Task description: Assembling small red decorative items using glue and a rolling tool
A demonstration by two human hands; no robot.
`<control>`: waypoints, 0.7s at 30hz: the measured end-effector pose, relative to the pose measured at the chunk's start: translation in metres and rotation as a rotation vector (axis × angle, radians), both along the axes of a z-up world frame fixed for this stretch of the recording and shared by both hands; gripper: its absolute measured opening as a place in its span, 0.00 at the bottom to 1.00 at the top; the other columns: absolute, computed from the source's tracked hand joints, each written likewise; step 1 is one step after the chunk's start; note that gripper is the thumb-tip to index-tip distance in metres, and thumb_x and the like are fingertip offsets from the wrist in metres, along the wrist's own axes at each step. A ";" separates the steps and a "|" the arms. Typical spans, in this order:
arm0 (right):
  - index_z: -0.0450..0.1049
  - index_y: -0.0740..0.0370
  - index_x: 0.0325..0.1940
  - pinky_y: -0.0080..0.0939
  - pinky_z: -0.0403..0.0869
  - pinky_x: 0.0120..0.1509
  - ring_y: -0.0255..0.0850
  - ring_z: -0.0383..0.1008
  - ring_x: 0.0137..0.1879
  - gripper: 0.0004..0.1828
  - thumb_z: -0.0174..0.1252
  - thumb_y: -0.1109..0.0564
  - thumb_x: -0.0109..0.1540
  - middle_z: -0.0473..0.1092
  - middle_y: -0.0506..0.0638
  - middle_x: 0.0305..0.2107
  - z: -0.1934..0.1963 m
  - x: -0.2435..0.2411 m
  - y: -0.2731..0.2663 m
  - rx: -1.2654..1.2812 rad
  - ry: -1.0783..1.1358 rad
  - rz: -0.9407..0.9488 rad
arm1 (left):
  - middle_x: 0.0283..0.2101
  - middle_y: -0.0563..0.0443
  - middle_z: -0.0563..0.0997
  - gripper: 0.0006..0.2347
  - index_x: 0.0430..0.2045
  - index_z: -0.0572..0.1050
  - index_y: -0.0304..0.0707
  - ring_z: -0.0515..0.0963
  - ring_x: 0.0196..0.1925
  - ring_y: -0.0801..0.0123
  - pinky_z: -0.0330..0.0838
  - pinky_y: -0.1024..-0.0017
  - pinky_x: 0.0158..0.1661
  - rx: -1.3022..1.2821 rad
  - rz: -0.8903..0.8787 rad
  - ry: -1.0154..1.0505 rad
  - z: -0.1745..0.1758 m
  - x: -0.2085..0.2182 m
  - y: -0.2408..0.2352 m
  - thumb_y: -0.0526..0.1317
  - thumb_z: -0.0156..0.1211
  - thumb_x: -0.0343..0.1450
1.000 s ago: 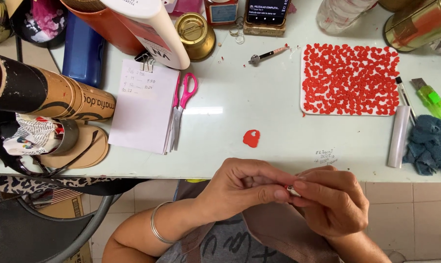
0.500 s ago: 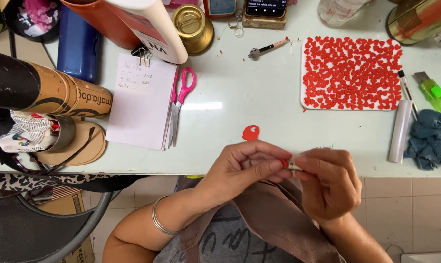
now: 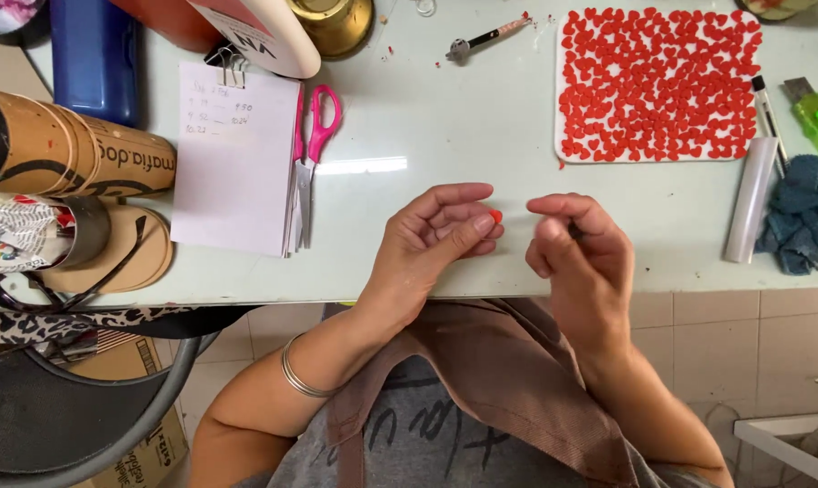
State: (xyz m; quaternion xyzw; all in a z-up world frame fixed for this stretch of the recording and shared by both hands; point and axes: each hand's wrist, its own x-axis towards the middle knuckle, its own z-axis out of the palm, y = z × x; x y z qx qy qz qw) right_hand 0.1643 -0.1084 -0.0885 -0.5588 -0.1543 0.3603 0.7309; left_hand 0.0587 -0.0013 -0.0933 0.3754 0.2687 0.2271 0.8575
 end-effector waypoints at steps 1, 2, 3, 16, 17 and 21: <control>0.67 0.73 0.42 0.27 0.58 0.29 0.28 0.50 0.24 0.10 0.50 0.62 0.60 0.52 0.44 0.19 0.001 0.001 0.001 -0.049 -0.284 0.005 | 0.34 0.43 0.78 0.13 0.41 0.71 0.28 0.80 0.36 0.67 0.78 0.69 0.40 0.013 0.010 0.004 0.000 0.000 0.000 0.33 0.60 0.65; 0.70 0.74 0.42 0.27 0.58 0.28 0.29 0.50 0.23 0.11 0.55 0.64 0.58 0.50 0.45 0.17 0.001 0.001 0.002 -0.099 -0.567 0.009 | 0.34 0.42 0.79 0.12 0.41 0.71 0.28 0.80 0.36 0.67 0.78 0.69 0.40 0.025 0.019 0.008 0.000 0.001 0.000 0.32 0.60 0.65; 0.70 0.74 0.42 0.27 0.58 0.28 0.29 0.50 0.23 0.11 0.55 0.64 0.58 0.50 0.45 0.17 0.000 0.001 0.004 -0.100 -0.567 0.009 | 0.34 0.42 0.79 0.12 0.41 0.71 0.28 0.80 0.36 0.67 0.78 0.69 0.40 0.025 0.019 0.009 0.000 0.001 0.000 0.32 0.60 0.65; 0.78 0.66 0.34 0.27 0.57 0.21 0.29 0.50 0.19 0.06 0.63 0.64 0.54 0.52 0.46 0.18 -0.008 -0.001 0.010 -0.053 -1.006 -0.147 | 0.32 0.42 0.79 0.08 0.35 0.74 0.26 0.80 0.36 0.69 0.78 0.72 0.39 0.096 -0.037 0.036 0.016 0.001 -0.002 0.33 0.58 0.65; 0.78 0.65 0.33 0.28 0.57 0.21 0.30 0.51 0.18 0.05 0.64 0.63 0.53 0.53 0.46 0.18 -0.009 0.000 0.007 -0.062 -1.009 -0.153 | 0.32 0.43 0.79 0.08 0.34 0.74 0.27 0.80 0.36 0.70 0.77 0.73 0.39 0.100 -0.058 0.034 0.017 0.001 -0.002 0.33 0.58 0.65; 0.78 0.66 0.32 0.29 0.59 0.21 0.31 0.52 0.17 0.04 0.63 0.65 0.53 0.52 0.46 0.18 -0.012 0.001 0.006 -0.014 -1.048 -0.169 | 0.31 0.42 0.79 0.07 0.34 0.74 0.26 0.80 0.35 0.69 0.78 0.71 0.39 0.141 -0.109 0.060 -0.002 0.001 -0.002 0.33 0.57 0.66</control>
